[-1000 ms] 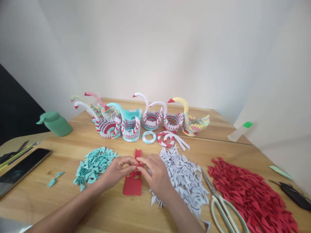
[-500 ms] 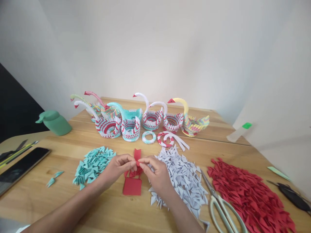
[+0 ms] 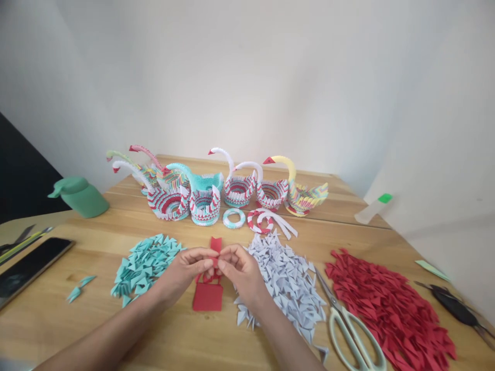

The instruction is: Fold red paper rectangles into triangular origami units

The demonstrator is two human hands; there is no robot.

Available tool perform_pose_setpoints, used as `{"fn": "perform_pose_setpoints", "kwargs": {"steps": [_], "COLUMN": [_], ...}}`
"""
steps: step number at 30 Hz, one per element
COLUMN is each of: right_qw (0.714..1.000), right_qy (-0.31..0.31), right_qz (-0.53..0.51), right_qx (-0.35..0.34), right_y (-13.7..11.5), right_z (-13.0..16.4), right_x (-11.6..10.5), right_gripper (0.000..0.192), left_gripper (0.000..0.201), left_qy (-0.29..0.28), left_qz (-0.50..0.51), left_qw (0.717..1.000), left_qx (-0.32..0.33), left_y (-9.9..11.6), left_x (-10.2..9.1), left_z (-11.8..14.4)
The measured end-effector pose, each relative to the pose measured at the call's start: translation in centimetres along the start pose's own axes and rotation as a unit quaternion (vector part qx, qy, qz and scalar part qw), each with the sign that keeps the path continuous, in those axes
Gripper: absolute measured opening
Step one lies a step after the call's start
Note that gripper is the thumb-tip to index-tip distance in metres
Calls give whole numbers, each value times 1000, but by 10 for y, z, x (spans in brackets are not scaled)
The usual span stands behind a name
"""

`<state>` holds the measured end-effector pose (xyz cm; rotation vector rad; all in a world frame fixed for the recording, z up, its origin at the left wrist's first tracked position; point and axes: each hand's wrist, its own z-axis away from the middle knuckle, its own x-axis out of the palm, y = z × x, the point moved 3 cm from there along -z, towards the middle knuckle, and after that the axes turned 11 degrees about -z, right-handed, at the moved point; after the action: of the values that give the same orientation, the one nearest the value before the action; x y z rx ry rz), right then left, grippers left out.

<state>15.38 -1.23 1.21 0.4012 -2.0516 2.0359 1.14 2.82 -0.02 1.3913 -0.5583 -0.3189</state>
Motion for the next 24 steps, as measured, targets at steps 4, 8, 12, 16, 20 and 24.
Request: {"fn": "perform_pose_setpoints", "kwargs": {"steps": [4, 8, 12, 16, 20, 24], "right_qw": [999, 994, 912, 807, 710, 670], "right_qy": [-27, -44, 37, 148, 225, 239], "right_qz": [-18, 96, 395, 565, 668, 703], "right_qx": [12, -22, -107, -88, -4, 24], "right_y": [6, -17, -77, -107, -84, -49], "right_z": [-1, 3, 33, 90, 143, 167], "right_x": [2, 3, -16, -73, -139, -168], "right_gripper": [27, 26, 21, 23, 25, 30], "left_gripper": [38, 31, 24, 23, 18, 17], "left_qy": [0, 7, 26, 10, -2, -12], "left_qz": [49, 79, 115, 155, 195, 214], "left_qw": [999, 997, 992, 986, 978, 973], "left_qx": [-22, -21, -39, -55, -78, -89], "left_y": [-6, -3, 1, 7, 9, 6], "left_x": [4, 2, -5, -5, -6, -7], "left_z": [2, 3, 3, 6, 8, 8]}}
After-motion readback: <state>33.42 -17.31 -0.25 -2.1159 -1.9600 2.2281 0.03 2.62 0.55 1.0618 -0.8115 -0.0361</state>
